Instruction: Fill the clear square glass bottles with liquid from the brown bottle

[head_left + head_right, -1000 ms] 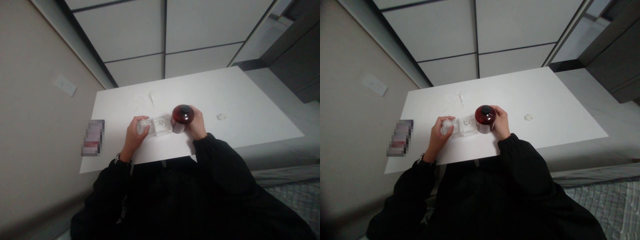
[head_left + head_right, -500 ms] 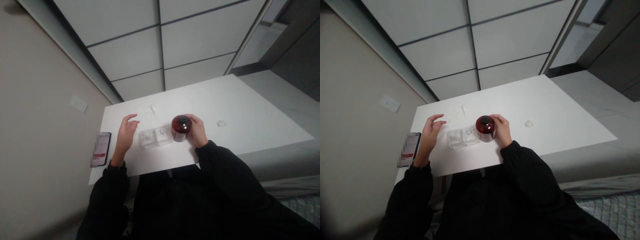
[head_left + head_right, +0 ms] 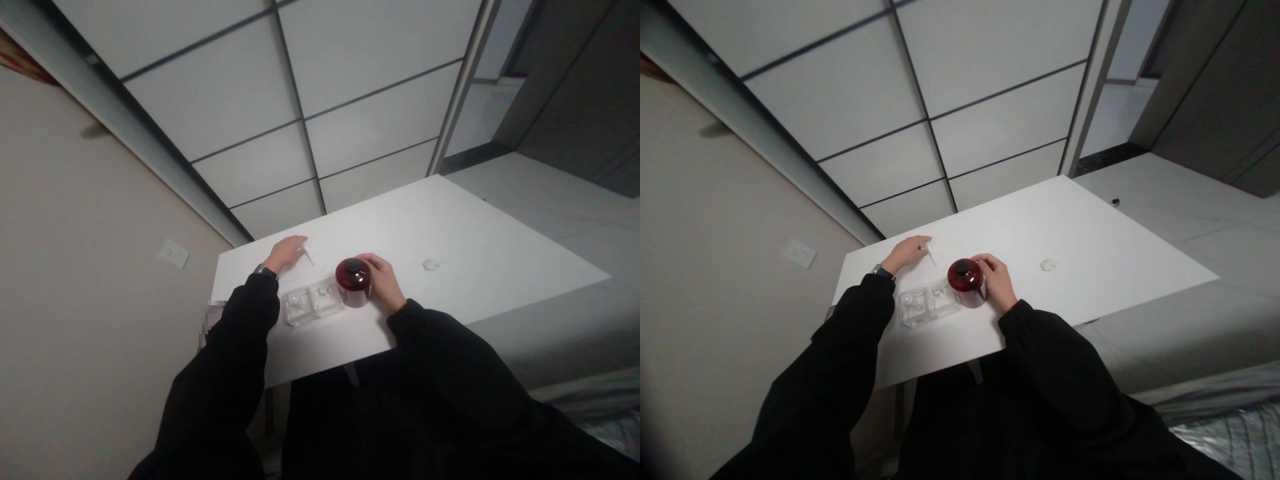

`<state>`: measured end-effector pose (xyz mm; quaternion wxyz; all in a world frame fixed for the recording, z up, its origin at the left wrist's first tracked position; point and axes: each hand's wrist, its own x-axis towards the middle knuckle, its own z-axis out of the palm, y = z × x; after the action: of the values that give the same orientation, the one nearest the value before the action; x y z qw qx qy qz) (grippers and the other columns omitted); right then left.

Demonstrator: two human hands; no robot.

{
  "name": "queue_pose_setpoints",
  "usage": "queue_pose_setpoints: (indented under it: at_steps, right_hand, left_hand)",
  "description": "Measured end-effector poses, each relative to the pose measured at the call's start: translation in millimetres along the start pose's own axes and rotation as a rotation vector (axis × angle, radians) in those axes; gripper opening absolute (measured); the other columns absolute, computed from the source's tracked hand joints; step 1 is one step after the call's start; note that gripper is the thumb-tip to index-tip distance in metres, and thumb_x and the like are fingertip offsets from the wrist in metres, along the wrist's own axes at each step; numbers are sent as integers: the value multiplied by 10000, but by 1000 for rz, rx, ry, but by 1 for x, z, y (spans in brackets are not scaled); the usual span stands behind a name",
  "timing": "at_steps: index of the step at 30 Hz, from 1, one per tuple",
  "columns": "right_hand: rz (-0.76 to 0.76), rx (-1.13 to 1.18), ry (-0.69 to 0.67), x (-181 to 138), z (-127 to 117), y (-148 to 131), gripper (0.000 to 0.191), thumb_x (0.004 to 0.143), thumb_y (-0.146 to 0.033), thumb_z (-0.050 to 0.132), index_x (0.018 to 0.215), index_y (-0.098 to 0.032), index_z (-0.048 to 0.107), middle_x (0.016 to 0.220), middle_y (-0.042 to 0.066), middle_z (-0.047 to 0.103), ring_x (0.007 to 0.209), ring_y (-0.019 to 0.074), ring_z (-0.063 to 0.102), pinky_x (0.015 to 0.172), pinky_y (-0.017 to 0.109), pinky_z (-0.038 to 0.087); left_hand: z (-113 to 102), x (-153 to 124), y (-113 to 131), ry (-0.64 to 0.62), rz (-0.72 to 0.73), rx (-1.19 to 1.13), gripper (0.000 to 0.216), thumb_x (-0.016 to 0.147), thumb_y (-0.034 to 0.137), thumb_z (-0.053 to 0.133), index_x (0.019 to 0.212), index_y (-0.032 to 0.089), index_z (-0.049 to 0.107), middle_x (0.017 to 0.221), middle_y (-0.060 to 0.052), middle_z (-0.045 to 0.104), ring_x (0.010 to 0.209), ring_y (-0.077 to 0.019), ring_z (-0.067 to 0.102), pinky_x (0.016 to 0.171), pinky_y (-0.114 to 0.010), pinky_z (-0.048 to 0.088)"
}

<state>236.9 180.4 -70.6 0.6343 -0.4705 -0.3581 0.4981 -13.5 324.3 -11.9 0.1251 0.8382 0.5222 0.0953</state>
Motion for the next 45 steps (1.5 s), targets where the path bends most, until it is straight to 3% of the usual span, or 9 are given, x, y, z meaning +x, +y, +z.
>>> queue_pose_setpoints:
  at_steps: [5, 11, 14, 17, 26, 31, 36, 41, 45]
  right_hand:
    - [-9, 1, 12, 3, 0, 3, 232, 755, -445, 739, 809, -221, 764, 841, 17, 758, 868, 228, 674, 906, 415, 538]
    - [0, 17, -5, 3, -1, 6, 224, 782, -442, 742, 836, -226, 769, 857, 13, 757, 867, 219, 676, 898, 407, 542]
    - [-2, 19, -2, 2, -1, 6, 220, 773, -427, 749, 829, -216, 773, 873, 19, 760, 876, 214, 675, 926, 410, 530]
    - [-15, 24, 12, 1, -1, 5, 216, 766, -421, 750, 819, -212, 768, 873, 22, 762, 880, 213, 674, 947, 418, 518]
    - [-39, 33, 21, 2, -2, 9, 211, 773, -412, 736, 833, -211, 764, 870, 23, 758, 886, 220, 668, 924, 422, 526]
    - [-45, 26, 9, 4, -3, 9, 202, 775, -406, 741, 838, -216, 770, 892, 32, 763, 919, 233, 674, 941, 419, 522]
    - [-50, 25, -10, 5, -4, 9, 198, 793, -402, 724, 852, -220, 773, 911, 41, 769, 937, 241, 679, 953, 419, 519]
    - [-37, 31, -28, 5, -3, 8, 212, 791, -424, 713, 843, -225, 762, 896, 36, 766, 930, 245, 679, 949, 424, 520]
    - [-18, 36, -44, 5, -3, 7, 225, 781, -434, 729, 839, -220, 765, 895, 36, 769, 928, 244, 682, 956, 427, 516]
  left_hand:
    - [-32, -22, 10, 134, 49, 18, 345, 916, 260, 728, 1256, 203, 742, 1260, -138, 778, 1180, -323, 711, 1085, -503, 538]
    - [-80, -98, 56, 285, 278, -31, 381, 977, 334, 722, 1349, 265, 675, 1265, -86, 734, 1153, -263, 706, 1040, -456, 574]
    - [-83, -129, 83, 343, 388, -3, 356, 1006, 302, 701, 1359, 279, 662, 1265, -82, 724, 1171, -259, 710, 1006, -427, 593]
    - [-76, -144, 98, 353, 425, 62, 355, 1031, 283, 670, 1384, 281, 642, 1282, -86, 717, 1150, -251, 726, 939, -385, 614]
    - [-74, -145, 107, 417, 408, 267, 333, 1054, 254, 624, 1387, 247, 623, 1281, -101, 712, 1004, -231, 765, 777, -319, 618]
    - [-67, -148, 114, 345, 469, 408, 289, 1063, 246, 616, 1348, 199, 614, 1254, -103, 720, 971, -225, 767, 694, -292, 596]
    - [-55, -145, 111, 143, 451, 400, 296, 1046, 272, 659, 1331, 202, 625, 1265, -97, 707, 901, -202, 759, 674, -286, 585]
    - [-46, -138, 106, -9, 435, 150, 231, 1041, 318, 667, 1254, 229, 669, 1212, -72, 716, 993, -226, 744, 851, -365, 618]
    - [-48, -137, 111, -57, 387, -37, 236, 1053, 206, 582, 1283, 226, 633, 1247, -72, 718, 1163, -245, 700, 1021, -429, 584]
